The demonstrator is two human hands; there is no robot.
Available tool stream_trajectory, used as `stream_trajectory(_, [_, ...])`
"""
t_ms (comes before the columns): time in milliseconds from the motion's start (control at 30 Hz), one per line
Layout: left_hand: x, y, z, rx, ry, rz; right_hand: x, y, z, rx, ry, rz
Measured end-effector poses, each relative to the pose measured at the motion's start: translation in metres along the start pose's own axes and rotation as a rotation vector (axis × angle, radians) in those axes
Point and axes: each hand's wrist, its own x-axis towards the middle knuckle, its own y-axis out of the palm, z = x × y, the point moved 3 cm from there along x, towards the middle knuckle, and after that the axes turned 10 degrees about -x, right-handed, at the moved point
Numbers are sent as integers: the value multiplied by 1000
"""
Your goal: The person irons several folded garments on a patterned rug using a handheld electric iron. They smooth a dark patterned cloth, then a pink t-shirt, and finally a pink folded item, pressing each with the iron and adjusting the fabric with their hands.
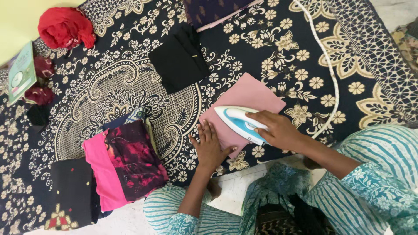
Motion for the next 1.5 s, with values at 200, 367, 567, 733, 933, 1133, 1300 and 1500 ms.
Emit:
stream_trajectory(200, [0, -1, 1, 9, 0, 19, 15, -22, -12, -36, -15, -158])
stream_trajectory(367, [-1, 1, 2, 16, 23, -20, 15, -34, -22, -32, 102, -139])
stream_trajectory(567, [-2, 1, 2, 2, 16, -17, 15, -37, -31, -98, 116, -200])
stream_trajectory(733, [-1, 0, 0, -9, 68, -22, 12, -38, -29, -149, 165, -212])
stream_trajectory(933, [-5, 2, -5, -17, 99, -27, 4, -54, -36, -155, 124, -369])
stream_trajectory(1133, [-4, 0, -7, -56, 86, -16, -7, -27, -18, 137, 5, -296])
stream_trajectory(1300, [-6, -1, -5, 3, 44, 43, -11, 7, 17, 233, -70, 83])
stream_trajectory(1500, [-3, -1, -5, -12, 62, -13, -2, -5, 13, 46, -7, 227])
